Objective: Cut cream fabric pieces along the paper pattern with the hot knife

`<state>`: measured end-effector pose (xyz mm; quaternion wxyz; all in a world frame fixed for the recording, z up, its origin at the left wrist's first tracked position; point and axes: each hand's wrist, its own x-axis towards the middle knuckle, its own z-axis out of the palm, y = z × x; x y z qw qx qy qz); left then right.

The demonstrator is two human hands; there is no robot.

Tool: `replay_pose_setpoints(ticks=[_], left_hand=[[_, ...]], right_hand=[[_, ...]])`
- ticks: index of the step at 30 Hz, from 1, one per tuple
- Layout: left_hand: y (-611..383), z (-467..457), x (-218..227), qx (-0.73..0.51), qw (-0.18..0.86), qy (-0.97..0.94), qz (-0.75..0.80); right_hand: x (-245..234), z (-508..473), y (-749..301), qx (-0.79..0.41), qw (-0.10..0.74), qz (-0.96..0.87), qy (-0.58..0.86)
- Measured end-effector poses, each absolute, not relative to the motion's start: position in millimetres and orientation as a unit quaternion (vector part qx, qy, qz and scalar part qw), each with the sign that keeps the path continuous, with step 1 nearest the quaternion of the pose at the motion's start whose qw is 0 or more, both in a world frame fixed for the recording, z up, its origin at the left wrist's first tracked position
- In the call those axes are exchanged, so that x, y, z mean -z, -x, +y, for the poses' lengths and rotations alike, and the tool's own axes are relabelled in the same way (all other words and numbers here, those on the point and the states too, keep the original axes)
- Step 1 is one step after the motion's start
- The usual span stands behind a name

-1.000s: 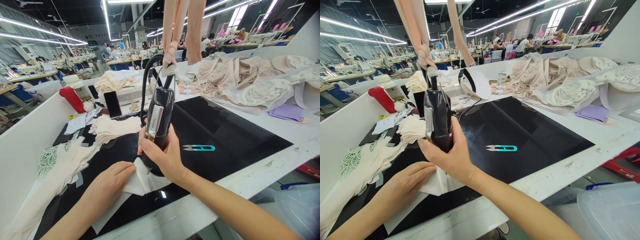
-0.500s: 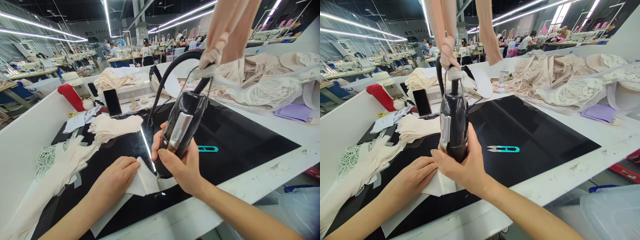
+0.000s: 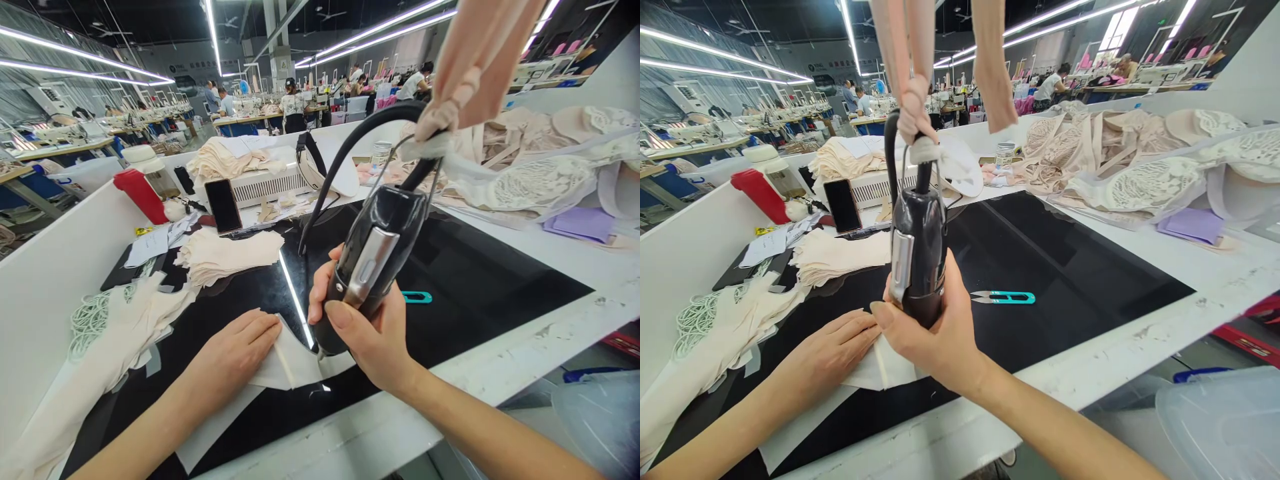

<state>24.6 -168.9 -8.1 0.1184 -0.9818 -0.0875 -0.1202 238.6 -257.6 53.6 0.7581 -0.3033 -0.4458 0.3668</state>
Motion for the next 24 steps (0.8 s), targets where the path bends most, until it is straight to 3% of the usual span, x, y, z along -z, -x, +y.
replay_pose_setpoints(ticks=[13, 24], left_hand=[[-19.3, -166.7, 12.7, 0.092, 0.049, 0.988, -0.117], [-22.1, -171.4, 9.2, 0.125, 0.06, 0.985, -0.104]], right_hand=[[-47.5, -257.1, -240.5, -0.384, 0.754, -0.451, 0.284], [-53.3, -248.1, -236.9, -0.368, 0.767, -0.432, 0.298]])
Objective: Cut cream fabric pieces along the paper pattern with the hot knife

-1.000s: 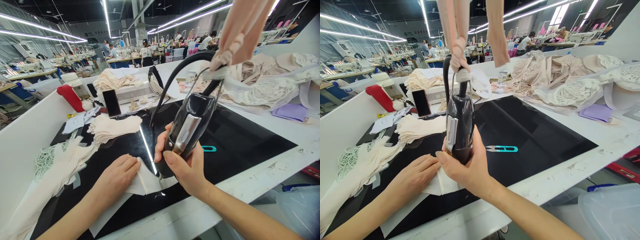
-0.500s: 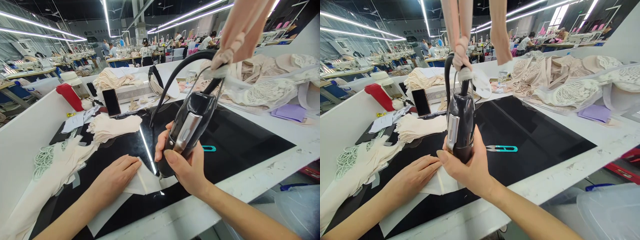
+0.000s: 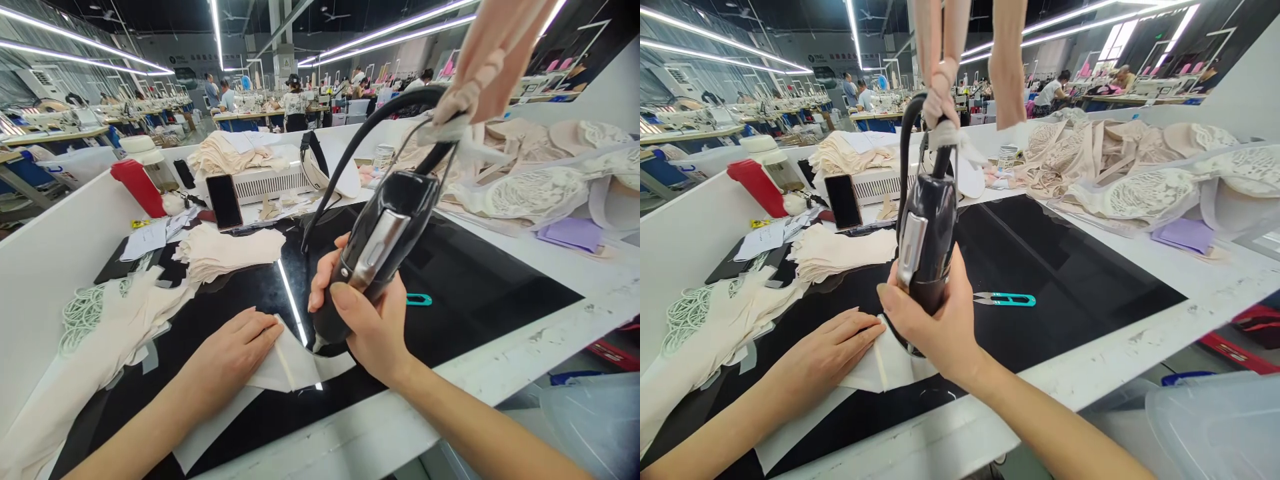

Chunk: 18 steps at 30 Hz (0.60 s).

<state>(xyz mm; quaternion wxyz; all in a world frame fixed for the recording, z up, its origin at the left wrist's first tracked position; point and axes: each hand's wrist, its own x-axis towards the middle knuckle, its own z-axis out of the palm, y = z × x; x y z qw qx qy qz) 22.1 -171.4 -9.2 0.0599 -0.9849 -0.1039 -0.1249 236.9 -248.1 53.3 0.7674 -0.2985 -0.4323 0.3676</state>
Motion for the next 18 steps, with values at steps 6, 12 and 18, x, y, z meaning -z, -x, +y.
replay_pose_setpoints(ticks=[6, 12, 18], left_hand=[[-24.7, -172.9, 9.7, 0.139, 0.055, 0.983, -0.11], [-27.5, -176.2, 9.5, 0.158, 0.049, 0.979, -0.117], [-29.1, -177.8, 9.7, 0.179, 0.039, 0.976, -0.121]], right_hand=[[-58.5, -219.6, -223.3, -0.335, 0.782, -0.425, 0.308], [-53.2, -197.0, -212.7, -0.317, 0.781, -0.434, 0.319], [-48.1, -193.6, -212.2, -0.315, 0.772, -0.434, 0.341]])
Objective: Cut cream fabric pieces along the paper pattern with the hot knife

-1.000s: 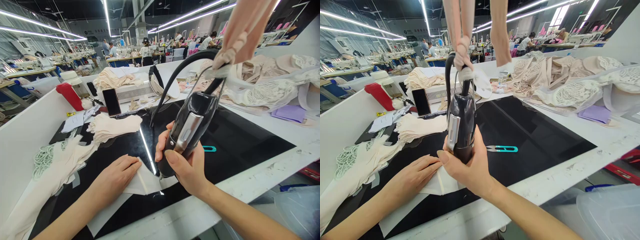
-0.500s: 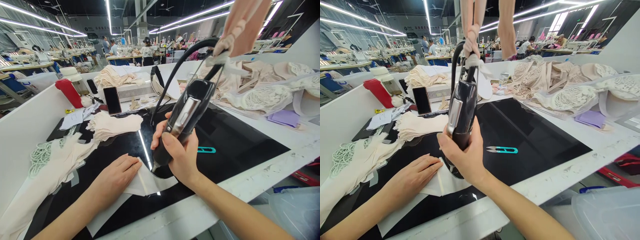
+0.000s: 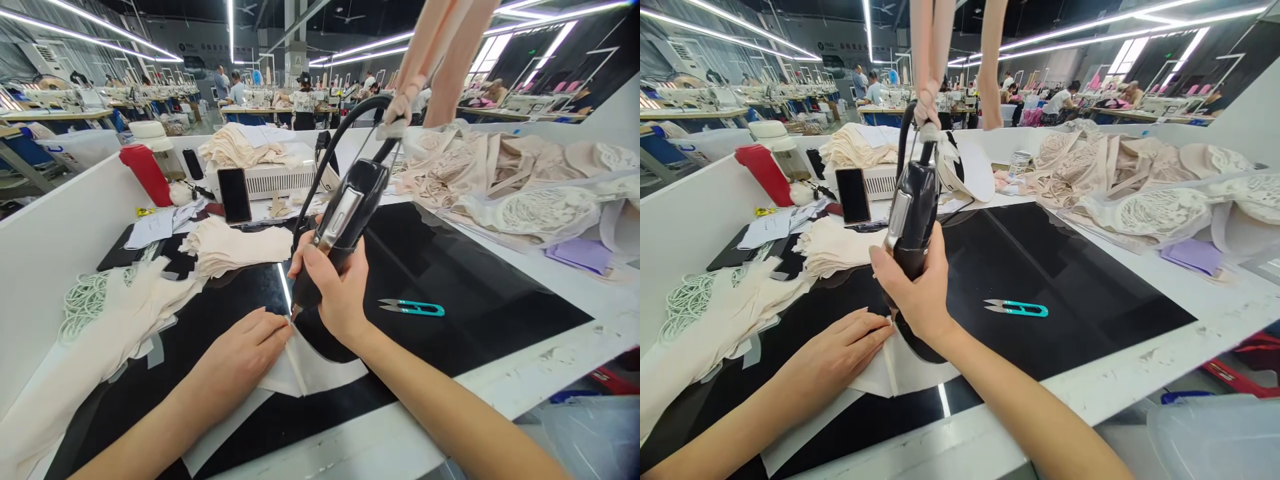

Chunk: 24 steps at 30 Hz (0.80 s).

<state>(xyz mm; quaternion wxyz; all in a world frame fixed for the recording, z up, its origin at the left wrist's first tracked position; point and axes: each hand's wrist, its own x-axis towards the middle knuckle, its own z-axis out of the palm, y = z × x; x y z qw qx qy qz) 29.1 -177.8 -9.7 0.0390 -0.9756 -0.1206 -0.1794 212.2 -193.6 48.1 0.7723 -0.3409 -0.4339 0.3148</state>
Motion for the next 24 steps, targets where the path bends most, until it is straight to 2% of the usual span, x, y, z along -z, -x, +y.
replay_pose_setpoints(ticks=[24], left_hand=[[-28.1, -177.9, 13.8, 0.164, 0.038, 0.978, -0.121]], right_hand=[[-46.3, -195.9, -210.9, -0.303, 0.779, -0.434, 0.336]])
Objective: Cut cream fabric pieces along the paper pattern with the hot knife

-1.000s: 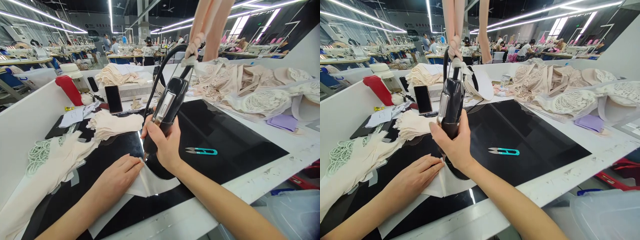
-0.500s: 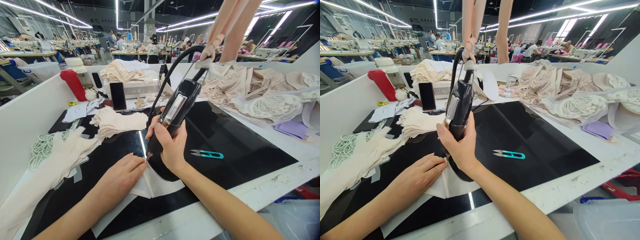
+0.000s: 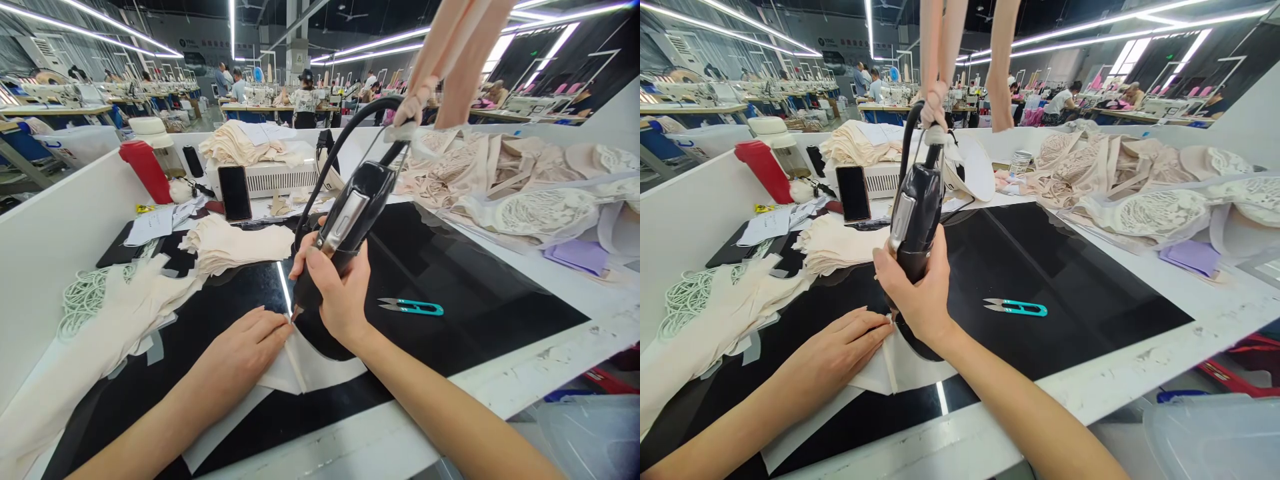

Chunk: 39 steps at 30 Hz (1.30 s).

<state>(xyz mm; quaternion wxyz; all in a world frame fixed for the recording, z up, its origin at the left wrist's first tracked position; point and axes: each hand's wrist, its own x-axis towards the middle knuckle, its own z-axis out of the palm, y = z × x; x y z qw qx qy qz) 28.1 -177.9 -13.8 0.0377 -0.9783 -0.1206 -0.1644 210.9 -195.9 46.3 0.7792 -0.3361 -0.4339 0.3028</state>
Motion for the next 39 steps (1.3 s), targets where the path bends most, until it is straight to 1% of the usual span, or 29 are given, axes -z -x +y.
replay_pose_setpoints(ticks=[5, 14, 19, 24, 30, 35, 39], left_hand=[[-28.0, -177.6, 15.9, 0.171, 0.046, 0.977, -0.117], [-27.9, -178.0, 11.1, 0.153, -0.006, 0.98, -0.129], [-28.3, -178.7, 10.0, 0.151, -0.011, 0.98, -0.13], [-26.7, -176.2, 10.5, 0.146, -0.004, 0.981, -0.126], [-26.4, -179.5, 3.7, 0.162, 0.023, 0.981, -0.1], [-36.1, -189.1, -2.7, 0.165, -0.025, 0.981, -0.098], [-36.1, -192.1, -1.9, 0.164, -0.037, 0.981, -0.101]], right_hand=[[-44.9, -194.7, -212.1, -0.299, 0.79, -0.429, 0.321], [-44.1, -206.4, -217.3, -0.313, 0.8, -0.427, 0.283], [-42.4, -207.6, -215.3, -0.312, 0.798, -0.427, 0.29], [-44.1, -206.2, -215.2, -0.302, 0.793, -0.42, 0.32], [-49.2, -211.9, -223.0, -0.302, 0.801, -0.424, 0.296], [-49.7, -218.3, -227.5, -0.313, 0.796, -0.424, 0.298], [-48.6, -221.0, -226.0, -0.32, 0.792, -0.425, 0.299]])
